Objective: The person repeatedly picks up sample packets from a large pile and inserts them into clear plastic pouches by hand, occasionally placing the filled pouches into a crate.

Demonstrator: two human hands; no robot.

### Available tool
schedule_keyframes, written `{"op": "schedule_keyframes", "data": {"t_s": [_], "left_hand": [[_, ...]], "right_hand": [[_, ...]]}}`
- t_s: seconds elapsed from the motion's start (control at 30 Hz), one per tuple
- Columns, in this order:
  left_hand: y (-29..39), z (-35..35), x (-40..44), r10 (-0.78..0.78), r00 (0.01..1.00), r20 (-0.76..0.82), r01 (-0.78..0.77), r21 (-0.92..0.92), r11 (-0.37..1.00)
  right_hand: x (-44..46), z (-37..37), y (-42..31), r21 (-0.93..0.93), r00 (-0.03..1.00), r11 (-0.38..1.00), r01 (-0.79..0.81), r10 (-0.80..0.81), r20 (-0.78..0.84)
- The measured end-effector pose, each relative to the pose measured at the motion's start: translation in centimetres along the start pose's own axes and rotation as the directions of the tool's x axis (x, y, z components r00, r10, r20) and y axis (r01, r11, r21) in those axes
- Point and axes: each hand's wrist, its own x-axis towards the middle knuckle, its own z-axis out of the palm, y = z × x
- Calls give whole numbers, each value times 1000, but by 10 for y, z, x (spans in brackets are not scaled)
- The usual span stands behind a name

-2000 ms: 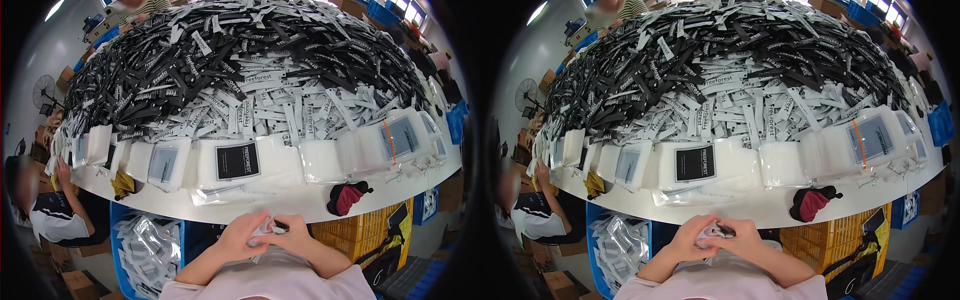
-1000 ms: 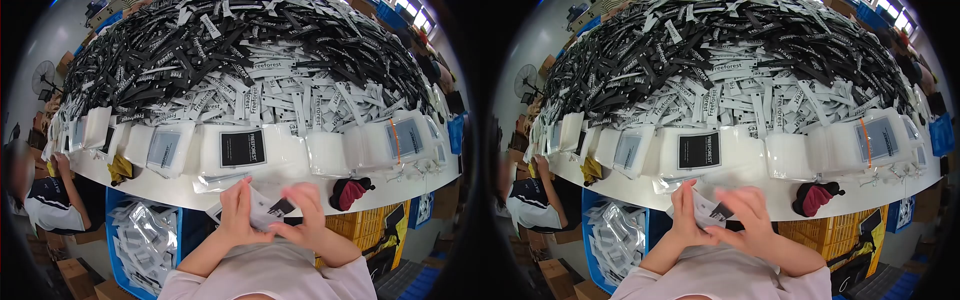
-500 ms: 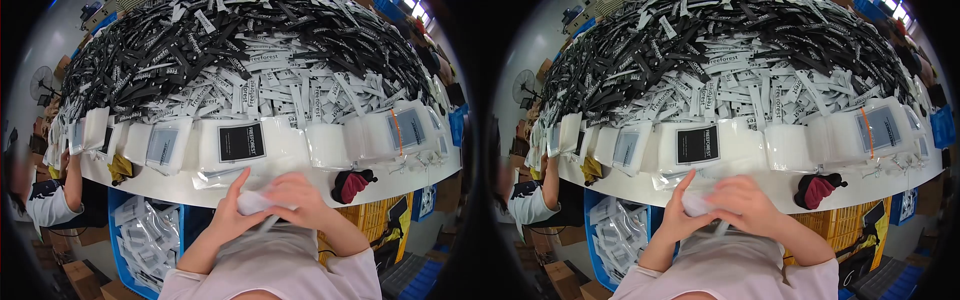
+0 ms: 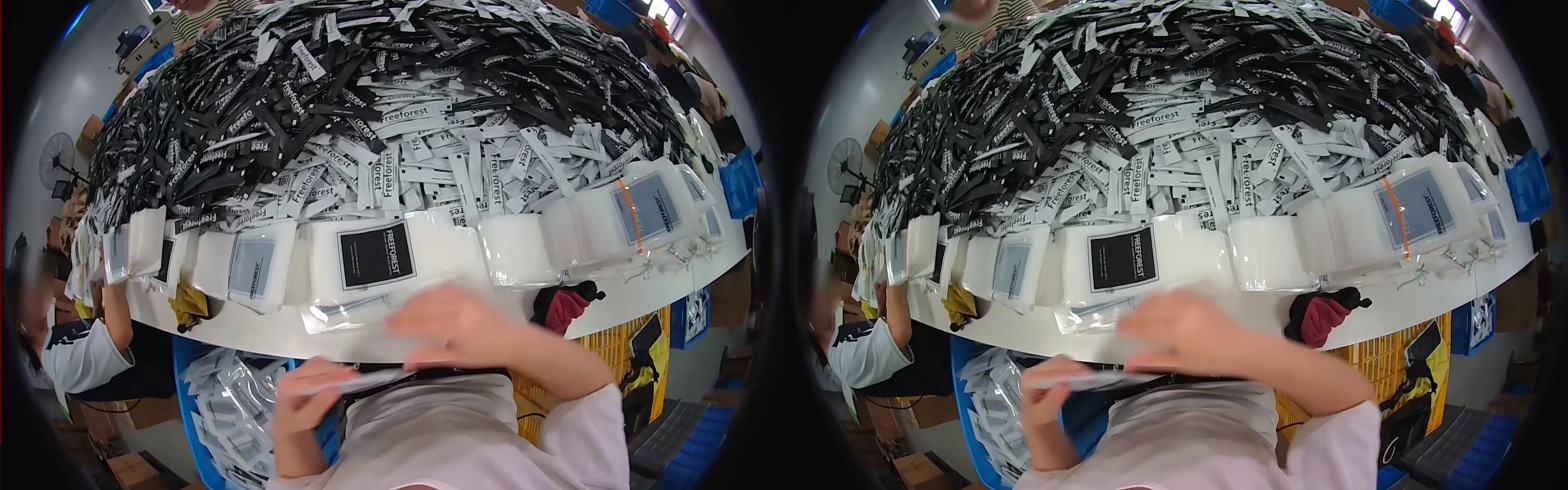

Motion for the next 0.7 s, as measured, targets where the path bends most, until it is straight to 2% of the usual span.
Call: {"op": "schedule_keyframes", "data": {"t_s": [0.03,0.07,0.1,0.13,0.17,0.23,0.33,0.37,0.47,0.5,0.6,0.67,0.7], "left_hand": [[8,-27,-13,-84,996,23,81,110,991],[20,-54,-29,-173,984,34,162,219,962],[33,-75,-46,-449,890,-85,447,361,818],[40,-89,-61,-657,714,-241,682,449,577],[37,-96,-76,-623,716,-317,674,546,497],[29,-106,-94,-518,727,-450,647,701,300],[25,-89,-86,-581,740,-339,657,550,515],[22,-84,-79,-616,749,-244,640,510,575],[18,-58,-43,-544,835,-77,510,476,716],[18,-50,-32,-536,843,-42,493,457,740],[3,-31,5,-390,915,106,301,466,832],[-3,-10,38,-214,955,205,72,541,838],[-8,3,55,-108,974,201,-31,582,812]], "right_hand": [[2,-18,19,-172,998,984,-43,35,-47],[8,-45,37,-369,929,858,-358,369,-44],[14,-76,57,-476,878,738,-479,412,-245],[17,-106,78,-371,742,652,-662,498,-448],[16,-128,103,-617,758,440,-652,360,-544],[8,-156,153,-755,785,223,-617,238,-572],[17,-154,191,-677,670,98,-729,301,-678],[27,-154,192,-627,605,119,-770,451,-656],[44,-138,208,-671,648,121,-732,428,-630],[46,-130,206,-695,698,179,-696,396,-597],[50,-100,210,-786,860,350,-510,226,-458],[65,-73,194,-810,905,405,-424,207,-371],[71,-62,197,-836,920,384,-392,141,-367]]}}
